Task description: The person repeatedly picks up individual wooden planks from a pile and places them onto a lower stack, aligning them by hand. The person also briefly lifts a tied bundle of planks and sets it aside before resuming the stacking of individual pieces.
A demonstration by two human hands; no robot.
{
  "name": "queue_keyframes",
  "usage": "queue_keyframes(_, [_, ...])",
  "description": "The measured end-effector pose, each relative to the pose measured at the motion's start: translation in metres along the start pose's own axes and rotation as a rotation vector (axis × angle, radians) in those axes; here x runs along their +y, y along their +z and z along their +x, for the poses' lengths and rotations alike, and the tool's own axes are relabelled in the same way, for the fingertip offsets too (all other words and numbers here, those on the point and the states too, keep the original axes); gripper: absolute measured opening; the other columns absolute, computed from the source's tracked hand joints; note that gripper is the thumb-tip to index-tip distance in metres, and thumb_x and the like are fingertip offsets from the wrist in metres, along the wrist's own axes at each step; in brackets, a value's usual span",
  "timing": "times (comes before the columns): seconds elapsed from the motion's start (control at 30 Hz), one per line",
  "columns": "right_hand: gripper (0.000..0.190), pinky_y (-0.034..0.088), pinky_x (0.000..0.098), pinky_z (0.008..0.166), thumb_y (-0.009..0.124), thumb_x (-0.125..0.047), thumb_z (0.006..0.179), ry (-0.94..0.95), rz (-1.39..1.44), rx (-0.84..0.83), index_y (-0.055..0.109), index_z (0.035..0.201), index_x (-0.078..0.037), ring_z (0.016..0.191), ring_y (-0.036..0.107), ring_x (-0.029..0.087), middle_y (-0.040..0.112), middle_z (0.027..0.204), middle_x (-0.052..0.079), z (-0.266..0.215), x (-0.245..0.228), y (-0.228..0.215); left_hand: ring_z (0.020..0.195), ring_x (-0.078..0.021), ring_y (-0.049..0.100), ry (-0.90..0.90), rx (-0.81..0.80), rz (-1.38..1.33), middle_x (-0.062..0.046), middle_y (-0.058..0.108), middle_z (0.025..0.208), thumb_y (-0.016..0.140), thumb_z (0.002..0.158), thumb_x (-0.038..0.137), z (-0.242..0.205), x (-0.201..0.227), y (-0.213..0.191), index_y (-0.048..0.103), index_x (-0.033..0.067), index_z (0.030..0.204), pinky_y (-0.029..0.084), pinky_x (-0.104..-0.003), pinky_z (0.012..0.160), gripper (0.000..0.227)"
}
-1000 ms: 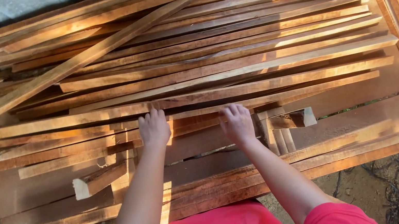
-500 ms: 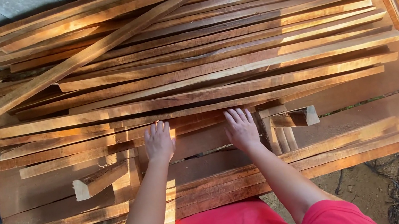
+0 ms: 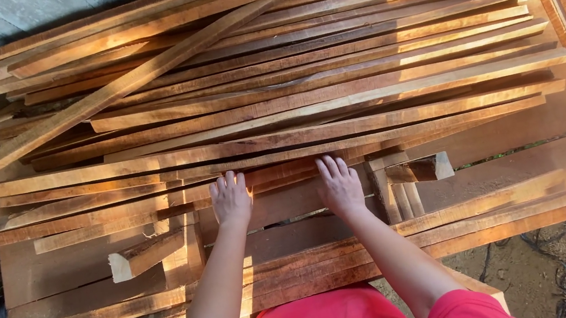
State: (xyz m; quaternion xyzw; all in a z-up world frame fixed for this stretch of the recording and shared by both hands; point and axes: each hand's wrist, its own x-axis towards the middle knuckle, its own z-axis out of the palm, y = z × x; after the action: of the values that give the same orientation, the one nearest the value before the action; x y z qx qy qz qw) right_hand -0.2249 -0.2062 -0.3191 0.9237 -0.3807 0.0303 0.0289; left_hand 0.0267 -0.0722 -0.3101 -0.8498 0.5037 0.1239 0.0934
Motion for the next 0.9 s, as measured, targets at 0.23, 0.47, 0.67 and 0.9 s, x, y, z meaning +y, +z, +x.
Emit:
queue_keyframes(0.23, [0.057,0.043,0.0393,0.085,0.072,-0.039,0.069,-0.018,-0.054,0.087,0.060,0.122,-0.024,0.101,0.055,0.023,0.056,0.112,0.000,0.014,0.009,0.010,0.114,-0.0192,0.053,-0.021,0.220,0.052,0.002,0.060,0.109,0.053,0.097,0.021,-0.003,0.005,0.011,0.057,0.0218,0.108,0.042,-0.037,0.093,0.012])
queue_keyframes(0.47, [0.056,0.040,0.0411,0.083,0.081,-0.047,0.061,-0.071,-0.066,0.138,0.059,0.108,-0.027,0.091,0.053,0.023,0.051,0.096,-0.001,0.024,0.014,0.008,0.090,-0.0199,0.056,0.216,0.419,0.113,0.000,0.058,0.088,0.056,0.092,0.022,0.007,-0.018,0.029,0.062,0.0188,0.100,0.040,-0.036,0.080,0.010])
queue_keyframes(0.67, [0.062,0.038,0.0507,0.104,0.083,-0.041,0.060,-0.112,-0.061,0.133,0.062,0.116,-0.026,0.102,0.054,0.027,0.054,0.106,0.004,0.024,0.020,-0.012,0.135,-0.0250,0.049,0.315,-0.096,-0.207,-0.007,0.051,0.142,0.051,0.103,0.031,-0.006,-0.047,0.006,0.048,0.0133,0.148,0.039,-0.041,0.109,0.048])
queue_keyframes(0.9, [0.054,0.035,0.0519,0.114,0.073,-0.049,0.065,-0.124,0.002,-0.057,0.060,0.112,-0.023,0.100,0.066,0.023,0.065,0.100,0.001,0.039,0.042,0.000,0.124,-0.0244,0.061,0.402,0.053,-0.206,-0.006,0.055,0.133,0.055,0.101,0.037,-0.031,-0.055,-0.033,0.052,0.0130,0.140,0.045,-0.040,0.103,0.045])
